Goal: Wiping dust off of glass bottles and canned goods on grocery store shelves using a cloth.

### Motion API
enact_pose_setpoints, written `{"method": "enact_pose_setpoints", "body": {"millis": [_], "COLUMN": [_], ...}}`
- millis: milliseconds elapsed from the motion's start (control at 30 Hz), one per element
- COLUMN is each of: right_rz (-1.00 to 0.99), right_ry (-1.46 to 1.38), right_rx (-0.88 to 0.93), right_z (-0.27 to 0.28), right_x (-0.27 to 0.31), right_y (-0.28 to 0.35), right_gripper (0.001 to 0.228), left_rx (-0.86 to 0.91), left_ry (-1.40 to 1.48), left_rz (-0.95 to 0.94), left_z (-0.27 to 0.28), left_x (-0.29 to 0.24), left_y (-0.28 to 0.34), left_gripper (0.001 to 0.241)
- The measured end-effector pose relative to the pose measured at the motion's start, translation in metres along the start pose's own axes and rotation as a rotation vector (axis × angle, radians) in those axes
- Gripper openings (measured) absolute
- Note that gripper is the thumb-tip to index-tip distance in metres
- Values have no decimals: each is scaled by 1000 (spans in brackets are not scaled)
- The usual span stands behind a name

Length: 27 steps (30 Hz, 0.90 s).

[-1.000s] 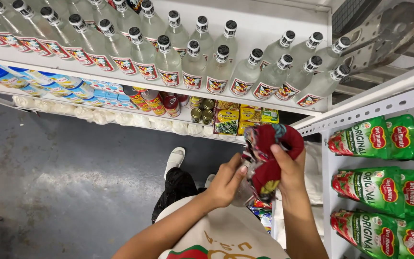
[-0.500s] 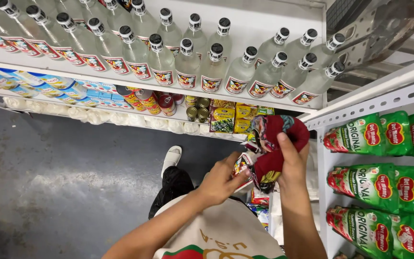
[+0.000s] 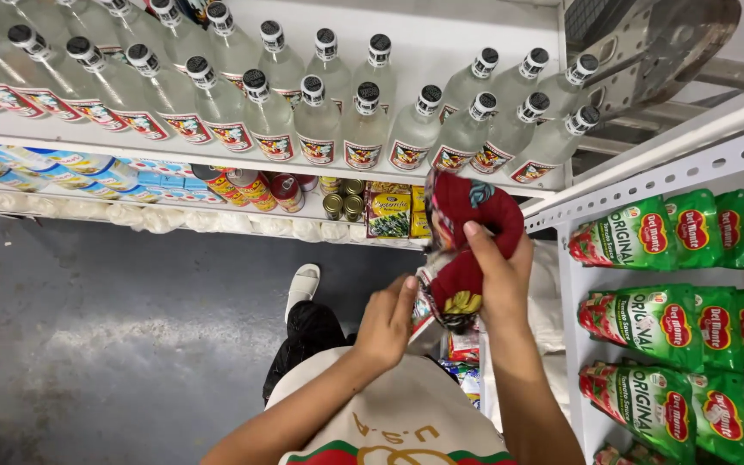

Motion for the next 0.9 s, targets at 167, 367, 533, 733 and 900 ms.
{"method": "enact_pose_setpoints", "body": {"millis": [167, 367, 533, 733, 900], "right_rz": [-205, -184, -61, 148, 18], "right_ry": [-377, -945, -472, -92, -810], "right_rx": [113, 865, 149, -68, 1002], "right_z": [2, -24, 18, 32, -32], "right_x": [-42, -37, -15, -2, 12], "right_y": [-4, 7, -9, 0, 15], "right_gripper": [58, 36, 51, 60, 46], "left_rx": [342, 646, 261, 185, 534], "left_ry": [886, 1386, 665, 76, 905], "left_rz": [345, 584, -26, -371, 257], "left_z": [-29, -46, -10, 11, -53], "left_x": [-51, -109, -52, -95, -48], "left_y": [5, 26, -23, -17, 13], "left_gripper": [79, 84, 68, 65, 77]}}
Point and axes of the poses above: each hand's wrist, its own y-axis away from the middle knuckle, its own z-axis out of the back of the hand, x = y × z, the point moved 10 cm from there along -y, towards the middle knuckle, and after that the axes turned 15 degrees about -z, right-handed, at the moved point
